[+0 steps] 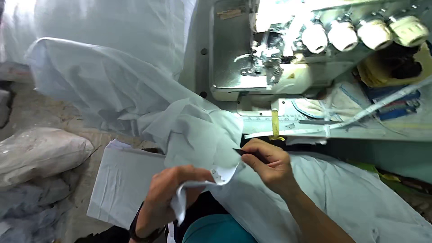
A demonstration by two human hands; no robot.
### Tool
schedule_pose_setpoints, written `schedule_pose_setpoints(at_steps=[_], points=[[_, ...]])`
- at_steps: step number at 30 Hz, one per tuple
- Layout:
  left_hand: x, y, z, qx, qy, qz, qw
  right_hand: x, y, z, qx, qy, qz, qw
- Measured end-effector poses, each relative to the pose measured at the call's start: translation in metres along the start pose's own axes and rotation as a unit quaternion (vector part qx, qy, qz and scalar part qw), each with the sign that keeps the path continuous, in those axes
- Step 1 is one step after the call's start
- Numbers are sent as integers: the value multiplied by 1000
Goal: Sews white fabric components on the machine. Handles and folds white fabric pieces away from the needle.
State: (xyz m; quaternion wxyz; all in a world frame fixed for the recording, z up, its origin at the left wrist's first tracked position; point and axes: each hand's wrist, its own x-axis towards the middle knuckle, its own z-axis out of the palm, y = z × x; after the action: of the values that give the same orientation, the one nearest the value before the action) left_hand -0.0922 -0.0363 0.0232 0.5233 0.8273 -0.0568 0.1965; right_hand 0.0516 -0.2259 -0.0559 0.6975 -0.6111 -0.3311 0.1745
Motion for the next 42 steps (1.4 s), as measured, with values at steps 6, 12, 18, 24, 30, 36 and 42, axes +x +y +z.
schedule_pose_setpoints(at_steps=[6, 12, 18, 24, 30, 36, 42], points=[[6, -11, 12, -16, 95, 8, 995, 29, -2, 12, 71, -208, -80, 972], [-14, -15, 7, -39, 250, -14, 967, 37, -5, 27, 117, -246, -58, 960], [-25, -22, 12, -139, 347, -64, 925, 38, -8, 35, 132, -219, -71, 964], [-39, -12, -11, -105, 328, -16, 939, 28, -14, 39, 79, -305, -104, 943], [-61, 25, -55, 16, 317, -56, 947, 30, 7, 14, -9, -196, -49, 979], [-35, 12, -9, -29, 220, -91, 971, 29, -18, 58, 58, -219, -84, 970], [-44, -17, -3, -153, 292, -240, 913, 24, -14, 67, 99, -151, 41, 983]])
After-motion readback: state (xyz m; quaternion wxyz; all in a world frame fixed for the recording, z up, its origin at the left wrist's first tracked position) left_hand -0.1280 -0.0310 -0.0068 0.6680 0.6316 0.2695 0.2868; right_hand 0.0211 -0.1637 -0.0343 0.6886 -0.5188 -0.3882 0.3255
